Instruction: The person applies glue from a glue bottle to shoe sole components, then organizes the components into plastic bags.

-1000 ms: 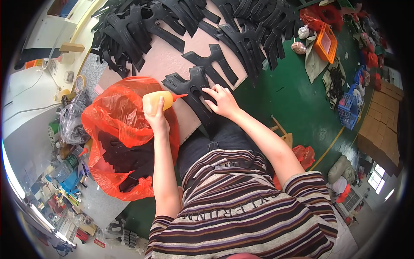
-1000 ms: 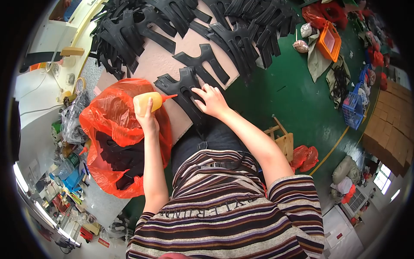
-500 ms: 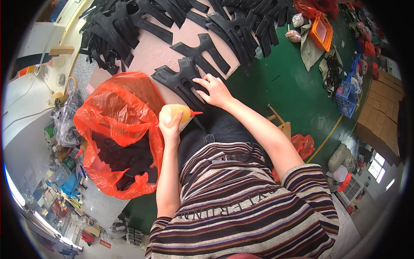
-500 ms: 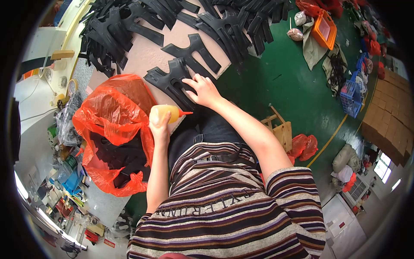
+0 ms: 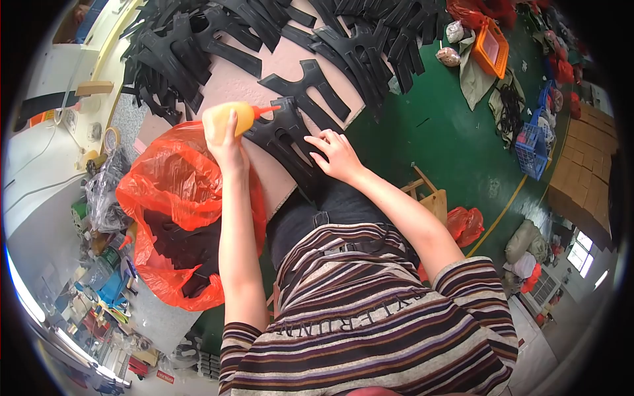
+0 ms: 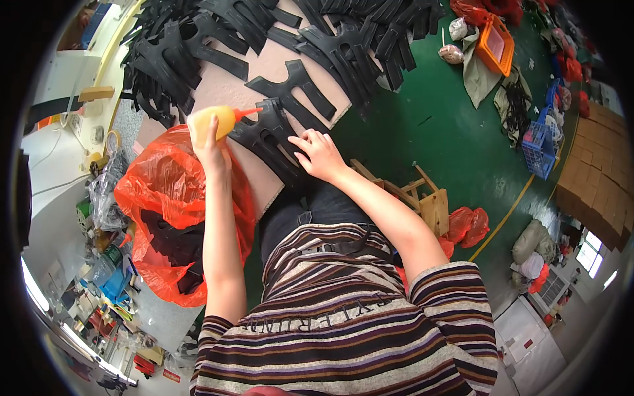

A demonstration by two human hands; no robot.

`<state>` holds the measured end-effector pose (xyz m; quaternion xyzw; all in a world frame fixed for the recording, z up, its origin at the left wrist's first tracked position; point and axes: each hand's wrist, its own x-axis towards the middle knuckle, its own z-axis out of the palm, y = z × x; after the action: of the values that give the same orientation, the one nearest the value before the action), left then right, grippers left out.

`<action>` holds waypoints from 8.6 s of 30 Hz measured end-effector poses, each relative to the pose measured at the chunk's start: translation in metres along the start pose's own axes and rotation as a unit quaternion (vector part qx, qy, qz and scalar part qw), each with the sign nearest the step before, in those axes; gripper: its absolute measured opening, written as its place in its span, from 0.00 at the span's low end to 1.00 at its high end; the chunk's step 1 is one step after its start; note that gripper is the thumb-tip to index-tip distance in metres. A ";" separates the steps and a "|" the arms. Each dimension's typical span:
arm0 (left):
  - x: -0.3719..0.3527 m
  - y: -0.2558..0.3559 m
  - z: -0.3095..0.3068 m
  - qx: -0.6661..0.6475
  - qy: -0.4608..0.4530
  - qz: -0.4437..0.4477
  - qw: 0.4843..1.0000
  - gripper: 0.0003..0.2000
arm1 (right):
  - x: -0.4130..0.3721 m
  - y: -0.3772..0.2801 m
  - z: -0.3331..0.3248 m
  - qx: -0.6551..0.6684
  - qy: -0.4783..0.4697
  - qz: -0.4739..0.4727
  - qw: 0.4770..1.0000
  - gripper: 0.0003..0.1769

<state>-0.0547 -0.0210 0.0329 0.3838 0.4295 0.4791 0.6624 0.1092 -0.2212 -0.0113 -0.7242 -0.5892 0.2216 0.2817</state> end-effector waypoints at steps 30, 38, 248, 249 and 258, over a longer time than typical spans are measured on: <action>-0.047 -0.032 -0.009 0.080 0.020 -0.053 0.995 0.23 | -0.008 0.008 0.001 0.032 0.004 0.033 0.999 0.21; -0.105 -0.035 -0.008 0.159 -0.049 -0.101 0.981 0.20 | -0.006 0.019 0.002 0.104 0.002 0.039 0.994 0.28; -0.096 0.049 -0.078 -0.280 0.070 -0.153 0.945 0.25 | 0.053 -0.024 0.016 0.282 0.063 0.224 0.931 0.18; -0.096 0.053 -0.076 -0.291 0.073 -0.150 0.942 0.26 | 0.059 -0.028 0.014 0.397 0.046 0.238 0.885 0.17; -0.090 0.052 -0.079 -0.344 0.081 -0.166 0.921 0.27 | 0.271 -0.027 -0.025 0.625 0.110 0.187 0.750 0.18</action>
<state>-0.1597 -0.0876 0.0722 0.0155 0.3476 0.5100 0.7867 0.1623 0.0440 0.0285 -0.5015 -0.1368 0.5079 0.6869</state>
